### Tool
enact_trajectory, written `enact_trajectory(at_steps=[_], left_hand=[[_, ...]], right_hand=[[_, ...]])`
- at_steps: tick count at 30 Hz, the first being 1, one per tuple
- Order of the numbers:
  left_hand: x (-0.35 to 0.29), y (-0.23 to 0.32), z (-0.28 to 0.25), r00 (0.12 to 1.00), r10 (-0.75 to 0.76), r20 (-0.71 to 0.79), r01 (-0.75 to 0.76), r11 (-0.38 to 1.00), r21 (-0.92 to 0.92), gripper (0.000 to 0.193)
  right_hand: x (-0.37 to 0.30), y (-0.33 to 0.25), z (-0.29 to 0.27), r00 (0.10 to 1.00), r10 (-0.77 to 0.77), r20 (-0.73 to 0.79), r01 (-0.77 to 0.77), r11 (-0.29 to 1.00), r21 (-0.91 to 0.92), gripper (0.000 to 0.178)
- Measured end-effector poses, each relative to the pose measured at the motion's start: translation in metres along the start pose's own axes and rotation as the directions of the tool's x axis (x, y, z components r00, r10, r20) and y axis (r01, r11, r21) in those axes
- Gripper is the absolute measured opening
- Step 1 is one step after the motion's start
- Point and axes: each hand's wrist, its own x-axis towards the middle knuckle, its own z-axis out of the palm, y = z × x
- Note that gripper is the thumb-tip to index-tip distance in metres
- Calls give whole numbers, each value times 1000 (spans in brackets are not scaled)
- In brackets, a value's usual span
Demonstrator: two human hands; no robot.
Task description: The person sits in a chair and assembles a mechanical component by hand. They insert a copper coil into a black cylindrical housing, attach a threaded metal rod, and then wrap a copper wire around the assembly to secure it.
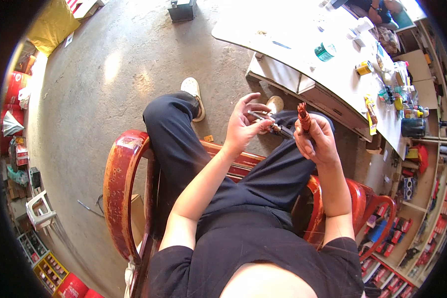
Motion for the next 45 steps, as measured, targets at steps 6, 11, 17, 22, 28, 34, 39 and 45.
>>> enact_trajectory(at_steps=[6,11,17,22,28,34,39,45], left_hand=[[-14,-31,6,982,-8,189,-3,998,59,33],[-23,-23,7,930,-223,292,239,971,-18,36],[-5,-3,-11,971,-233,52,234,972,-20,27],[6,32,-2,995,-99,23,98,994,46,25],[-24,30,16,978,-15,207,-49,953,300,16],[-18,24,18,974,-72,214,169,859,-483,22],[-1,43,15,969,-116,217,173,948,-267,23],[4,55,7,987,-129,99,144,976,-160,19]], right_hand=[[5,-4,9,999,-5,-53,1,997,-73,36],[1,-10,5,990,-16,-138,7,998,-66,37],[-6,-35,6,826,493,275,-229,738,-635,23],[2,11,-19,991,62,-121,-120,-13,-993,22],[22,13,-19,871,-22,-490,-99,971,-219,33],[0,7,1,962,229,147,-243,967,80,40],[1,-18,13,886,457,78,-369,797,-478,24],[-2,-27,19,929,345,-135,-346,677,-650,19]])
